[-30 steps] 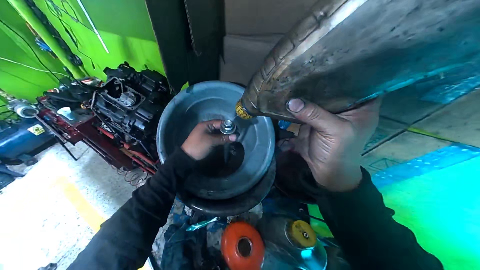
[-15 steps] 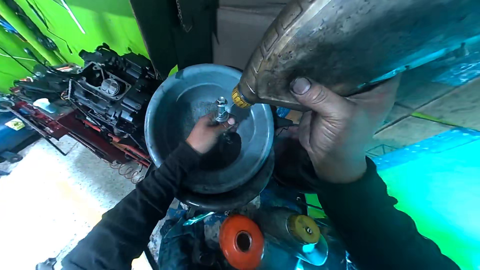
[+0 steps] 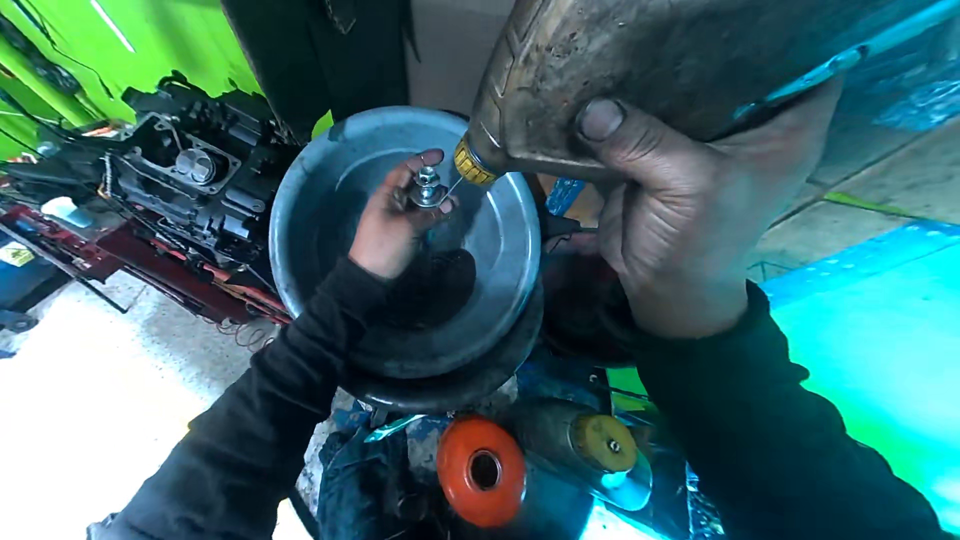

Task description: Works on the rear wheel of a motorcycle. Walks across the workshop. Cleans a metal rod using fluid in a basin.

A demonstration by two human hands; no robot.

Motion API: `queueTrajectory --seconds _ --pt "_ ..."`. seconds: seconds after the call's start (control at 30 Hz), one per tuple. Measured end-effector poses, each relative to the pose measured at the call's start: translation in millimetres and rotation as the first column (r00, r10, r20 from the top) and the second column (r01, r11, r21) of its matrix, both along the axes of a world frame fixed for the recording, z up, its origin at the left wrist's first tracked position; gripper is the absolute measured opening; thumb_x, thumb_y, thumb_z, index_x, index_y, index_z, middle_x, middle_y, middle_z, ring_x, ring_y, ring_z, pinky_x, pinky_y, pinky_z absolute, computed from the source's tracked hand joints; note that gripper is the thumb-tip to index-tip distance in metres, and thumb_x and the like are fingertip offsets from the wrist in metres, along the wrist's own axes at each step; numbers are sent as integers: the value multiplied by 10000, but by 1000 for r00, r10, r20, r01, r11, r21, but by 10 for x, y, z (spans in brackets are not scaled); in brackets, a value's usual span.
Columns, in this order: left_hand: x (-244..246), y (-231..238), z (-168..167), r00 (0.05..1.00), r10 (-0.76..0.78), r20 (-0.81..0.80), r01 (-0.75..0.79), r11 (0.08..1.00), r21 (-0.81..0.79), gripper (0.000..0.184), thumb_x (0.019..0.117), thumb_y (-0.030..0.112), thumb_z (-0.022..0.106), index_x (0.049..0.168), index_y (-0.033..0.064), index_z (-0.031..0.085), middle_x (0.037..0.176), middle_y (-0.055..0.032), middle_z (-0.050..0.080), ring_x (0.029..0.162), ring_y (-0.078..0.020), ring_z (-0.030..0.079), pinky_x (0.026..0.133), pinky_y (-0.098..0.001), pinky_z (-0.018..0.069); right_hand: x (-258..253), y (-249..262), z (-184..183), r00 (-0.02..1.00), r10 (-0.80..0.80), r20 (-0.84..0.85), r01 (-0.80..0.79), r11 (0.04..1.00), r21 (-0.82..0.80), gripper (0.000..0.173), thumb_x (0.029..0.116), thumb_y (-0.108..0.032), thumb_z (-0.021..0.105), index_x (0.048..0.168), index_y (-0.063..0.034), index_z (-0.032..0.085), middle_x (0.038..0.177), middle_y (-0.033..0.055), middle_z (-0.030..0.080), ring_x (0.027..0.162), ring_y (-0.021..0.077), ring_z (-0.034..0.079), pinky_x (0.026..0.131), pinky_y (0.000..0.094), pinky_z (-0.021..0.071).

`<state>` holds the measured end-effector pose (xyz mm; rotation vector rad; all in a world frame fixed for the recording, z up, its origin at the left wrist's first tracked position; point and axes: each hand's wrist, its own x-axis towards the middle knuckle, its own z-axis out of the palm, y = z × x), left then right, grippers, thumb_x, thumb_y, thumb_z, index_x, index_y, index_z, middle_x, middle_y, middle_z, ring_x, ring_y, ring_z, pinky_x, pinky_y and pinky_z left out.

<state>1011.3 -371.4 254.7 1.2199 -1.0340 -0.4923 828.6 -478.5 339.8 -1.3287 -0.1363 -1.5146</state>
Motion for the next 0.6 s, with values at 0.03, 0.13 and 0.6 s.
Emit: queueTrajectory --seconds 0.03,0.13,0.6 --pt "-6 1 36 1000 -12 8 12 1000 -18 573 885 -61 691 1420 26 505 1142 -108 682 994 -188 696 890 -343 607 -12 4 10 1000 -11 -8 11 1000 3 822 664 111 880 1304 25 371 1166 177 622 1108 320 675 963 512 609" --pt "-21 22 68 997 -66 39 67 998 -16 574 890 -64 690 1424 11 494 1129 -138 702 989 -222 710 880 -362 614 -25 27 69 1000 -20 -9 20 1000 22 795 675 106 875 1286 -3 378 1154 151 635 1101 296 682 956 489 616" --pt "-41 13 -36 996 -82 -31 80 995 -61 214 1068 207 515 1085 44 652 916 -23 682 807 -117 657 768 -316 588 72 31 95 999 -32 12 32 999 -8 853 659 101 894 1323 51 361 1164 189 611 1101 324 670 972 506 602"
